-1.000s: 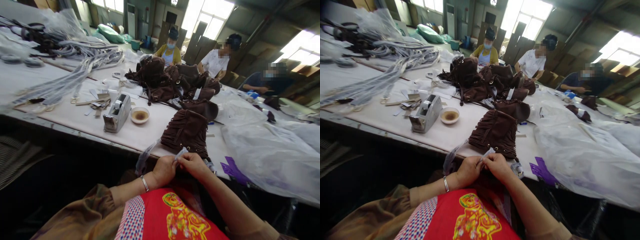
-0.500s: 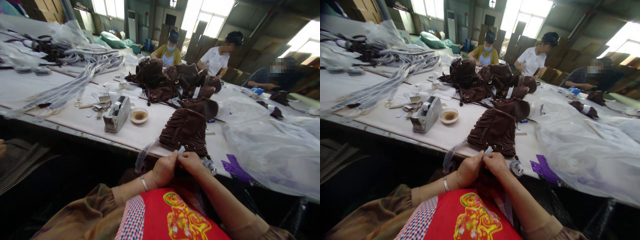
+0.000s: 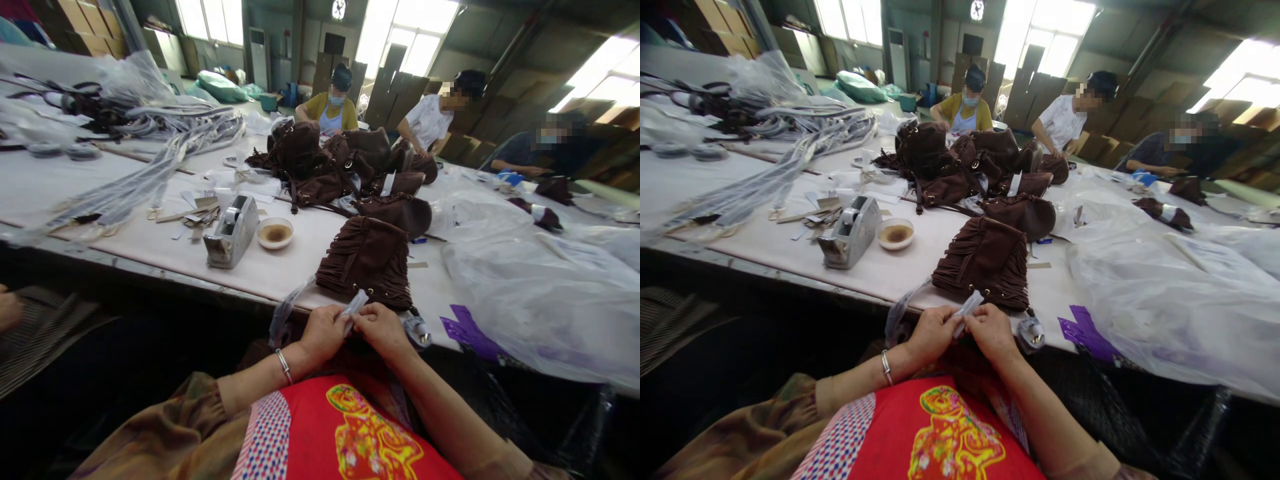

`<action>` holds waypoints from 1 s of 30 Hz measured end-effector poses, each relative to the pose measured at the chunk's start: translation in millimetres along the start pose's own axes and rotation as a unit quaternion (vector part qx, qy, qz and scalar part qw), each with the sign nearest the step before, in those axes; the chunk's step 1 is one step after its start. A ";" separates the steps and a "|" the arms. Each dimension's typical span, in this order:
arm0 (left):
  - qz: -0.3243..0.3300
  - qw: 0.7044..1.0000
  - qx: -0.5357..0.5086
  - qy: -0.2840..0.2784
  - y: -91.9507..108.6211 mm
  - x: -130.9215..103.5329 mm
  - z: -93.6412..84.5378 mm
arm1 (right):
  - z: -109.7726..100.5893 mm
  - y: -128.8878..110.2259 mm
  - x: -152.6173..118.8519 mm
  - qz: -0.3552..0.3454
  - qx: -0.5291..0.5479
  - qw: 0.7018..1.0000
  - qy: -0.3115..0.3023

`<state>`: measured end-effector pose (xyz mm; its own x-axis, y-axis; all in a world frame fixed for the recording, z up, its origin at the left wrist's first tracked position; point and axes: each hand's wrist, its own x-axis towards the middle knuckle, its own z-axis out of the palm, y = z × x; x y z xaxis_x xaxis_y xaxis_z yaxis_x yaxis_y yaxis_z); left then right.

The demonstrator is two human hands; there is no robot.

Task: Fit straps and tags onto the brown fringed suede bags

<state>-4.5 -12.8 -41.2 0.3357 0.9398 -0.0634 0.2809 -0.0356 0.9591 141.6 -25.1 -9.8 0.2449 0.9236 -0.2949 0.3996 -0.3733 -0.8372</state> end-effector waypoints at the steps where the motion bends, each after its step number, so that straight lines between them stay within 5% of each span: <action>1: -0.022 0.999 -0.033 -0.007 -0.1 -0.2 1.6 | 0.6 0.8 -0.9 0.009 0.015 1.000 0.008; 7: -0.153 0.960 -0.231 -0.040 2.7 0.4 5.1 | 2.7 12.9 -6.2 0.068 0.164 0.983 -0.050; 13: -0.226 0.878 -0.415 -0.074 3.6 3.3 -3.8 | -3.1 18.5 -7.0 0.029 0.306 0.942 -0.136; 17: -0.239 0.853 -0.453 -0.100 3.2 3.5 -5.7 | -5.0 23.8 -5.8 0.014 0.339 0.929 -0.148; 23: -0.203 0.895 -0.384 -0.103 3.3 1.9 -2.2 | -0.5 30.6 -2.6 0.018 0.303 0.942 -0.145; 27: -0.191 0.915 -0.320 -0.153 10.3 7.7 -2.9 | -2.2 25.9 -1.4 -0.028 0.293 0.947 -0.129; 30: -0.192 0.942 -0.264 -0.084 16.3 14.2 -4.5 | -8.0 25.0 -2.6 -0.053 0.289 0.944 -0.152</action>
<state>0.8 1.5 -25.2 0.4502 0.7805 -0.4338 -0.0604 0.5113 0.8573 158.1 -37.5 -26.2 -0.0700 0.9683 -0.2396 -0.1631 -0.2481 -0.9549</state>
